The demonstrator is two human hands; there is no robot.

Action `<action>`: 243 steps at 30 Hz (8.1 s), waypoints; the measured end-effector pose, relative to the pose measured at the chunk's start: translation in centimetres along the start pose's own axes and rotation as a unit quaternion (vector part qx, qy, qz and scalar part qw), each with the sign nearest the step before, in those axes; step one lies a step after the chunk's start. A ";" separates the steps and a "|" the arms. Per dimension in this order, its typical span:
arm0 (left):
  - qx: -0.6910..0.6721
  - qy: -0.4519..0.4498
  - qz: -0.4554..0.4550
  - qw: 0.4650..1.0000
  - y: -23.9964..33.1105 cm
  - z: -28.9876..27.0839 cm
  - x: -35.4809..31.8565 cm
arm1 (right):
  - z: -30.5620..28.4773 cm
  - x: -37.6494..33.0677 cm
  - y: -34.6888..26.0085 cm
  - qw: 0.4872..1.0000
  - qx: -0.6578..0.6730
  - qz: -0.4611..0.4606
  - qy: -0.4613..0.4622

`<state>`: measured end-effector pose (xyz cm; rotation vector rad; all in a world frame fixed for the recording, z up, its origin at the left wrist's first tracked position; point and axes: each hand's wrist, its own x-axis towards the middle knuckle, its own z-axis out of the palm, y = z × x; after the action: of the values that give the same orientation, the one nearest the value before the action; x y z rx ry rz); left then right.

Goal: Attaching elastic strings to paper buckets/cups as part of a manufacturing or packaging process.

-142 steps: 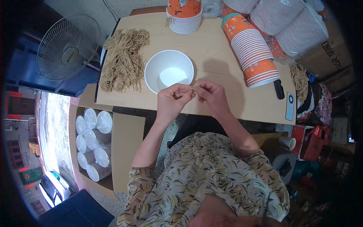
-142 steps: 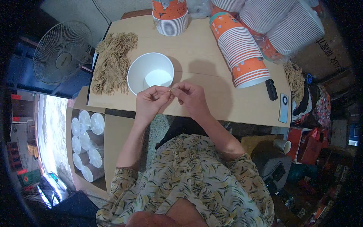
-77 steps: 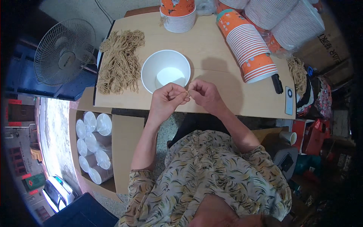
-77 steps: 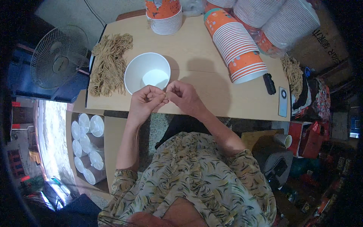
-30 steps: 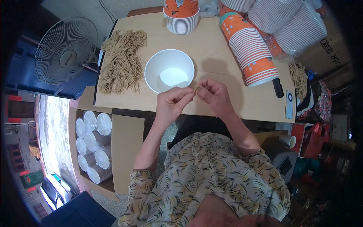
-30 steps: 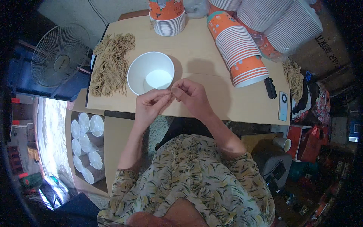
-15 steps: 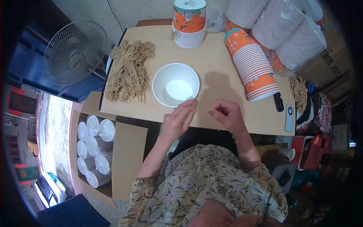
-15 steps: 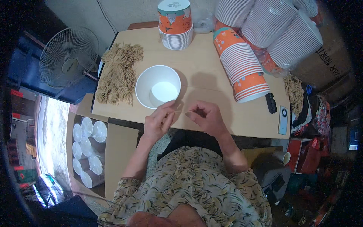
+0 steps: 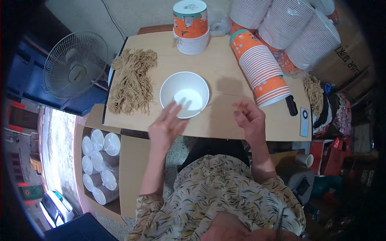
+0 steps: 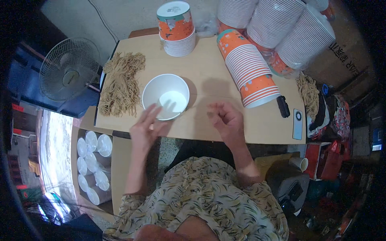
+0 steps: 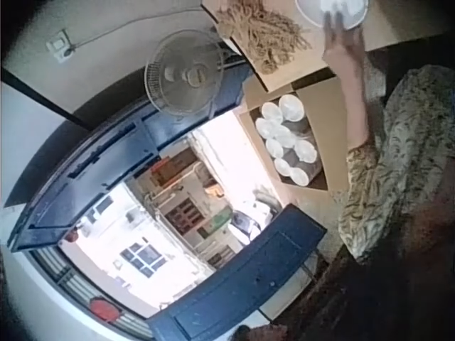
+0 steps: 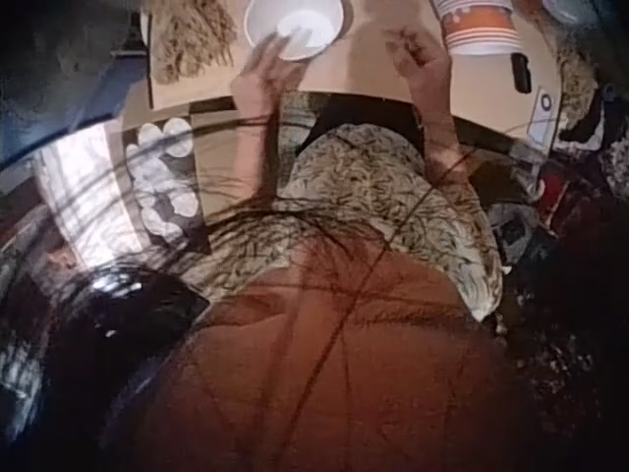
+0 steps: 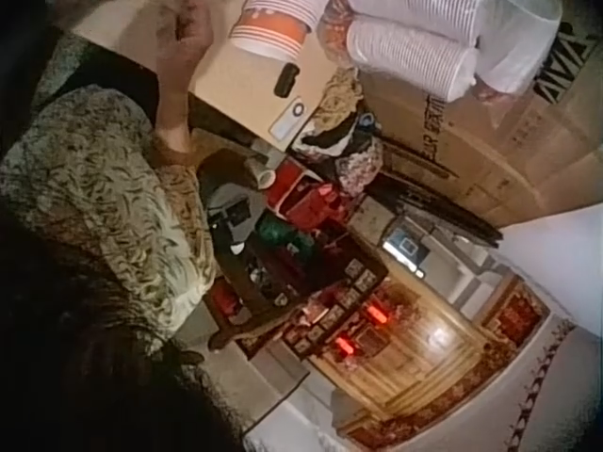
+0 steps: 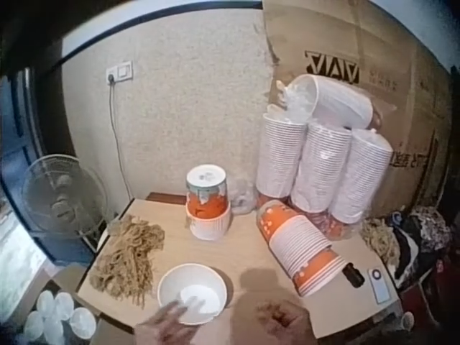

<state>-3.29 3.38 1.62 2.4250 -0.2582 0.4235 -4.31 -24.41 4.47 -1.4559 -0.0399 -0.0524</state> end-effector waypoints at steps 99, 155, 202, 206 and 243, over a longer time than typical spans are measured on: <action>0.021 -0.112 0.175 0.978 -9.6 -1.3 8.1 | 9.4 11.5 1.0 0.957 -0.186 -0.070 -0.212; -0.130 -0.148 0.015 0.980 -2.5 -1.2 3.8 | 8.9 9.9 4.9 0.777 -0.443 -0.195 -0.402; -0.349 -0.228 -0.114 0.902 -1.4 2.3 2.7 | 5.6 0.6 9.2 0.983 -0.162 -0.084 -0.033; -0.409 -0.257 -0.126 0.867 -1.2 1.7 3.3 | 4.9 2.0 6.7 0.901 -0.342 -0.265 -0.020; -0.489 -0.161 -0.235 0.824 -1.4 2.0 5.1 | 9.3 3.3 3.7 0.877 -0.317 -0.320 -0.166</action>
<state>2.29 2.78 1.20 1.4284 0.0097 -0.3083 -0.70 -14.78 2.02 -2.0398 -0.8594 -0.3866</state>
